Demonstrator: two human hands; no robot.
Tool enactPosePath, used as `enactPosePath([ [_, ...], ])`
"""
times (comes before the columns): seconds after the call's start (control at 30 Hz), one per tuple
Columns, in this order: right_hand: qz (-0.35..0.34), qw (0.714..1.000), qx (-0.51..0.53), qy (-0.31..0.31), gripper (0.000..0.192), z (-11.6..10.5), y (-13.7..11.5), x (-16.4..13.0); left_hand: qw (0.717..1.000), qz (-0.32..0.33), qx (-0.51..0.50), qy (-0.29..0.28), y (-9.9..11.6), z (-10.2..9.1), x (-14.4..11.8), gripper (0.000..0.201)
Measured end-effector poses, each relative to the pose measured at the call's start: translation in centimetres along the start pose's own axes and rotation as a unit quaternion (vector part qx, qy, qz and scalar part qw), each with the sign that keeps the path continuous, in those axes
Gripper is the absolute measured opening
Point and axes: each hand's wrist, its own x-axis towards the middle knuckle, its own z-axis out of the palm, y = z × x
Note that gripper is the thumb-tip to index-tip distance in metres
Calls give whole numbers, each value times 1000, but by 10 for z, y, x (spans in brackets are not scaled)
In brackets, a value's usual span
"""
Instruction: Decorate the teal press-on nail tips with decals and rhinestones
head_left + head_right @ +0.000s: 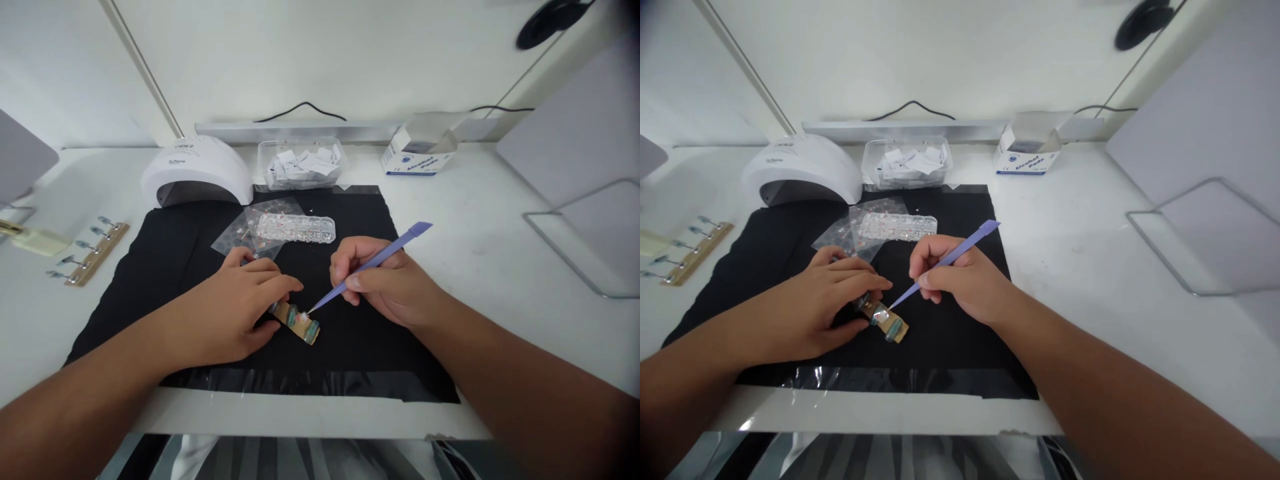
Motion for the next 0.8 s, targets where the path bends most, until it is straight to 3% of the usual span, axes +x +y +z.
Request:
enactPosePath([
  [0.2,10,1000,-1,-2,7,2,1,1,999,-21,-3,27,7,1,4,5],
  [0.43,11,1000,3,-2,8,2,0,1,999,-8,18,25,10,4,7,5],
  [0.6,9,1000,5,2,8,1,0,1,1000,1,8,24,11,5,8,24],
  [0.8,-2,1000,3,9,9,1,-1,1,998,45,43,30,14,5,9,29],
])
